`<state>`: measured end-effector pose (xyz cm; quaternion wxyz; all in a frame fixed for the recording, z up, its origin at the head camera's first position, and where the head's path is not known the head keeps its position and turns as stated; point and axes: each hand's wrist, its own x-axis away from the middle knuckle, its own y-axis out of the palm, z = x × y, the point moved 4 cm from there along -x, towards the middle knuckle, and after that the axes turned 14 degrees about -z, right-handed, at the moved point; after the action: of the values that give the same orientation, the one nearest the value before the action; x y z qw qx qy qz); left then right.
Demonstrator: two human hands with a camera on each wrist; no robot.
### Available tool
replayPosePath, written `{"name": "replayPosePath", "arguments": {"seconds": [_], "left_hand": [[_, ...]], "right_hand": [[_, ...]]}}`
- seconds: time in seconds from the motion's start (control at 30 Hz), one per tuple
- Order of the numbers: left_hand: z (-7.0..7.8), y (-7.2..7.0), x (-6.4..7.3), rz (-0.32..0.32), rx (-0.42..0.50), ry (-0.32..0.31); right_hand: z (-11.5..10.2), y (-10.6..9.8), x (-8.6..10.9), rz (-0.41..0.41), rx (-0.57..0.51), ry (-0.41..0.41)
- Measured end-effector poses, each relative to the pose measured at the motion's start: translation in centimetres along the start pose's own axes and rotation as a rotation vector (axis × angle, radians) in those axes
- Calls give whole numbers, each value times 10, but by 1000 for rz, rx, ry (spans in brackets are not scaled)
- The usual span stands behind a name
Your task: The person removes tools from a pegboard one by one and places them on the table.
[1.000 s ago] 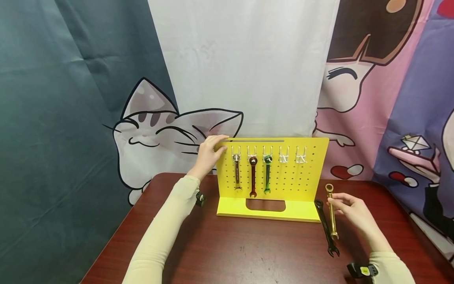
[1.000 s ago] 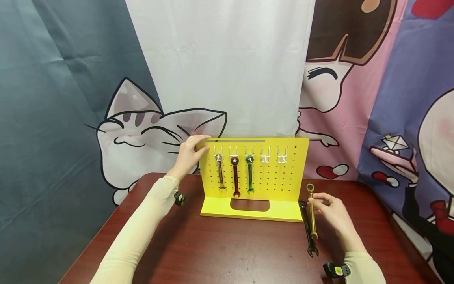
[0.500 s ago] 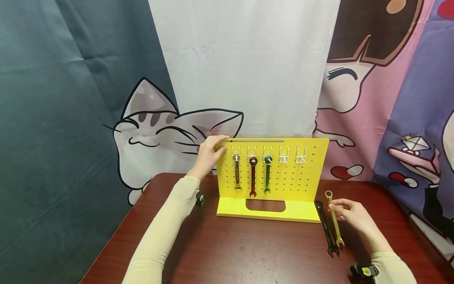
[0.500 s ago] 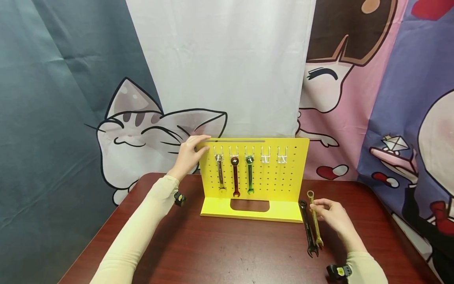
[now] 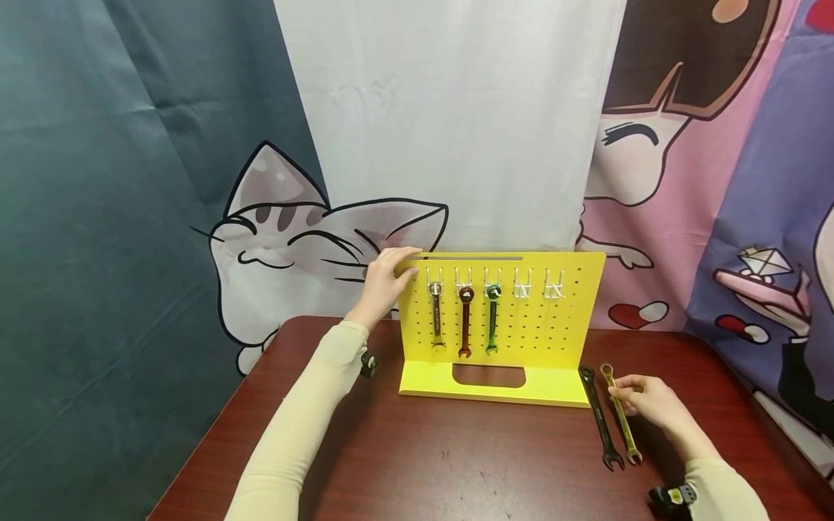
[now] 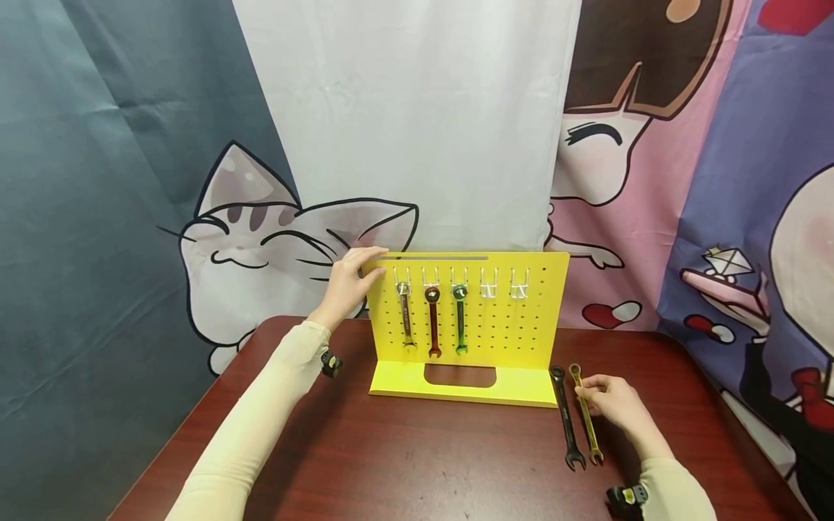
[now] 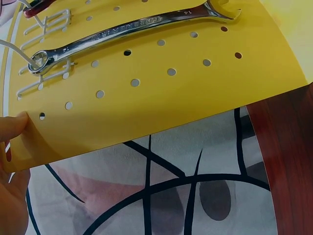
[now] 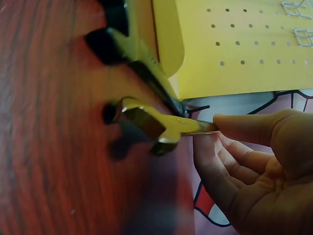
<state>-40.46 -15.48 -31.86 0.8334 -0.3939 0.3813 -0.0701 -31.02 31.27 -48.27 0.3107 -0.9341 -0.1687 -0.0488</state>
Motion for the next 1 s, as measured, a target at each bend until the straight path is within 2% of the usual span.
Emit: {"name": "replayPosePath", "arguments": {"seconds": [0.2, 0.43, 0.6, 1.0], "left_hand": [[2, -1, 0, 11, -3, 17], [3, -1, 1, -2, 2, 0], [2, 0, 1, -4, 12, -5], [1, 0, 2, 4, 0, -1]], "right_hand": [[9, 0, -3, -11, 26, 28], [16, 5, -4, -29, -6, 30], [18, 7, -5, -24, -32, 23], [19, 9, -7, -5, -15, 50]]}}
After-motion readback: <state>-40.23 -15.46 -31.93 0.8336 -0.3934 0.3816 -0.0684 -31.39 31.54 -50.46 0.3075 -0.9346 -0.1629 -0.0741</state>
